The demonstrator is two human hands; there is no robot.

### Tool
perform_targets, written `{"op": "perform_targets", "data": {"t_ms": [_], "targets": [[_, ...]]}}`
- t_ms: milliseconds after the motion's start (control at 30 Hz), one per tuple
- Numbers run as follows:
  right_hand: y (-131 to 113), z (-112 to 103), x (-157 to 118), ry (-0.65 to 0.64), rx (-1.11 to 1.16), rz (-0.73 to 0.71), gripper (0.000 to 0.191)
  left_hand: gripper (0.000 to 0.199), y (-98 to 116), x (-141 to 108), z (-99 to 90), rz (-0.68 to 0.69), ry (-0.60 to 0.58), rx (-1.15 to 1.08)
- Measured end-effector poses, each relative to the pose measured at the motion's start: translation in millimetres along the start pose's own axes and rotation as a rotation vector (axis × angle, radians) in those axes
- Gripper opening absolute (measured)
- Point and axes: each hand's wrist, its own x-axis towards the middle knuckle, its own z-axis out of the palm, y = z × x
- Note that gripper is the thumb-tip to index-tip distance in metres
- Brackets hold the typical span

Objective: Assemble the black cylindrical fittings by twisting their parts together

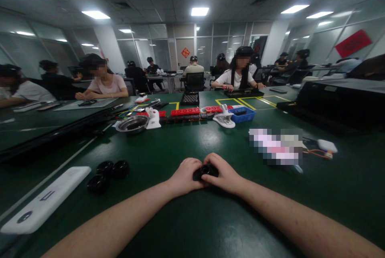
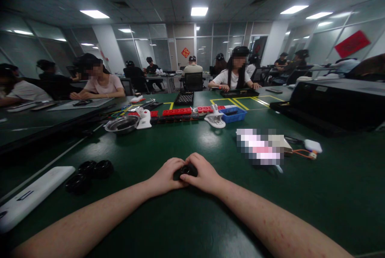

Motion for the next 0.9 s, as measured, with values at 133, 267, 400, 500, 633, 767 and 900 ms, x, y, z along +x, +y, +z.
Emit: {"op": "perform_targets", "data": {"t_ms": [133,267,400,500,633,767,900], "targets": [[-3.6,-3.0,0.9,-0.075,0.071,-0.138,0.028,0.044,-0.8,-0.3,0.4,-0.023,-0.006,-0.009],[-1.8,-0.8,-0.3,0.000,0.064,-0.033,0.038,0.036,0.2,0.1,-0.2,-0.018,-0.007,-0.006],[-2.2,-0.6,0.7,0.031,-0.021,0.031,0.026,0.034,3.4,0.4,-2.4,-0.016,-0.009,-0.008],[-3.7,-2.8,1.6,-0.030,0.015,-0.083,0.019,0.042,3.1,-0.2,-2.5,-0.014,-0.010,-0.014],[-1.8,-2.4,0.2,-0.043,0.080,-0.126,0.035,0.042,1.2,-0.4,-1.1,-0.019,-0.007,-0.012],[-0.4,-0.1,-0.6,0.027,0.028,-0.001,0.035,0.036,2.1,0.3,-1.7,-0.013,-0.019,-0.012],[-3.5,-2.1,0.8,-0.021,0.022,-0.083,0.019,0.042,1.9,0.1,-1.5,-0.016,-0.013,-0.014]]}}
